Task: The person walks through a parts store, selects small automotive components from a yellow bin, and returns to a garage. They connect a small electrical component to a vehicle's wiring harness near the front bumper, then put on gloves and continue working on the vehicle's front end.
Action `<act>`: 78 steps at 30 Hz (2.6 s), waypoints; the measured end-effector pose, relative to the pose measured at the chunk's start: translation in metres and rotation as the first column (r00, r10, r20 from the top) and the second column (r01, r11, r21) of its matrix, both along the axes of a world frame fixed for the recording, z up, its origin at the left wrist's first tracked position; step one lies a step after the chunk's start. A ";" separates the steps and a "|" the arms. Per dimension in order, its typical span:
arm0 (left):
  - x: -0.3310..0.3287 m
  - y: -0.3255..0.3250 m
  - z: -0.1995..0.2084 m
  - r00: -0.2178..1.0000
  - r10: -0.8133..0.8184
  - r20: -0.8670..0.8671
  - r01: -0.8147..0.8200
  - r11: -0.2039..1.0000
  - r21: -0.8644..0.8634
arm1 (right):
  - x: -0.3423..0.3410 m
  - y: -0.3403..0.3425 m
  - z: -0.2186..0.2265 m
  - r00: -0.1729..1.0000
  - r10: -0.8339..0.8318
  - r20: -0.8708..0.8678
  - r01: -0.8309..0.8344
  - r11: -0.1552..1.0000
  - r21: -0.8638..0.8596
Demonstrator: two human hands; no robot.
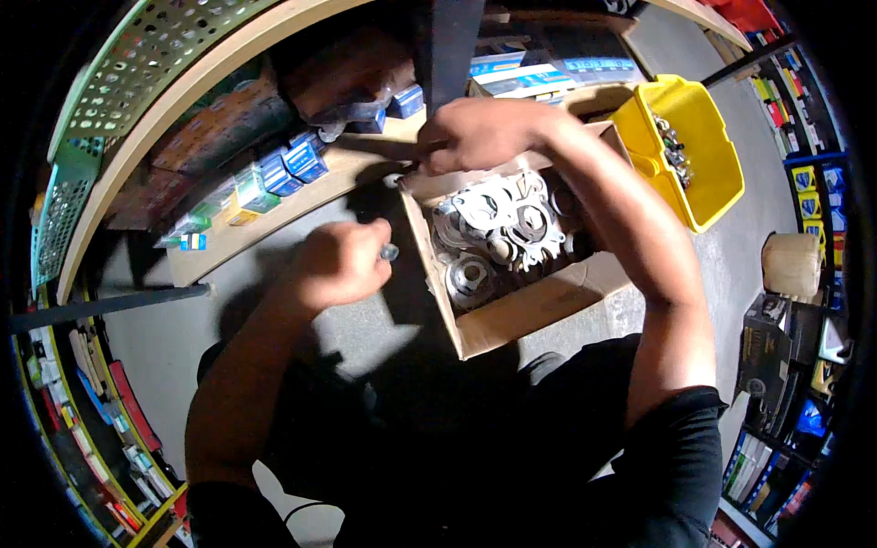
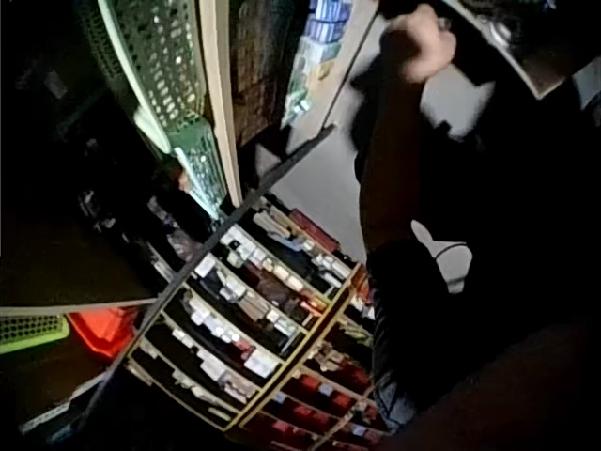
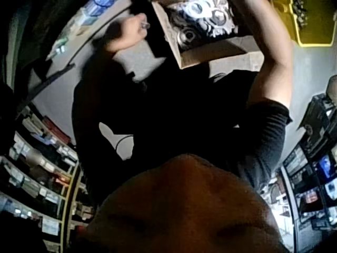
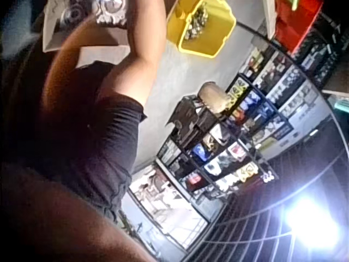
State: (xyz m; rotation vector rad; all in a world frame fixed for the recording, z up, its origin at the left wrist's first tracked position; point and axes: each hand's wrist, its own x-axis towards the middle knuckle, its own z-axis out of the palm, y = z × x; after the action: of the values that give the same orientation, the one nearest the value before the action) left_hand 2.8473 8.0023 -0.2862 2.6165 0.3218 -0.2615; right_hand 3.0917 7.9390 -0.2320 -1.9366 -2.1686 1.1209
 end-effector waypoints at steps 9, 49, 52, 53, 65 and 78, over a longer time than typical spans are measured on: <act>0.035 -0.035 -0.010 0.969 -0.032 0.245 0.040 0.999 -0.031 | 0.182 -0.098 0.013 0.701 -0.675 0.230 0.681 0.729 0.065; 0.162 -0.098 0.119 0.943 0.283 -0.177 -0.282 0.959 0.031 | 0.245 -0.170 -0.071 0.384 -0.923 0.028 0.833 0.359 0.421; 0.227 -0.129 0.109 0.997 0.069 -0.038 -0.069 0.997 -0.017 | 0.253 -0.177 -0.071 0.366 -0.930 0.021 0.839 0.340 0.425; 0.240 -0.139 0.116 0.998 0.029 -0.056 -0.032 0.998 -0.047 | 0.252 -0.179 -0.070 0.363 -0.932 0.014 0.845 0.335 0.417; 0.285 0.009 -0.019 0.428 0.900 0.083 -0.653 0.371 -0.660 | 0.242 -0.175 -0.068 0.230 -0.972 -0.039 0.887 0.193 0.421; 0.264 -0.041 -0.076 0.152 0.910 -0.384 -0.452 -0.282 -0.846 | 0.247 -0.178 -0.064 0.228 -0.973 0.035 0.915 0.226 0.335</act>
State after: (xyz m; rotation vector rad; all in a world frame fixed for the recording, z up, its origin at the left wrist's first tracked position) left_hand 3.1112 7.9617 -0.3623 0.7895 1.2143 0.5490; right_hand 3.3385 7.7613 -0.2960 -2.6149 -0.5666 0.3066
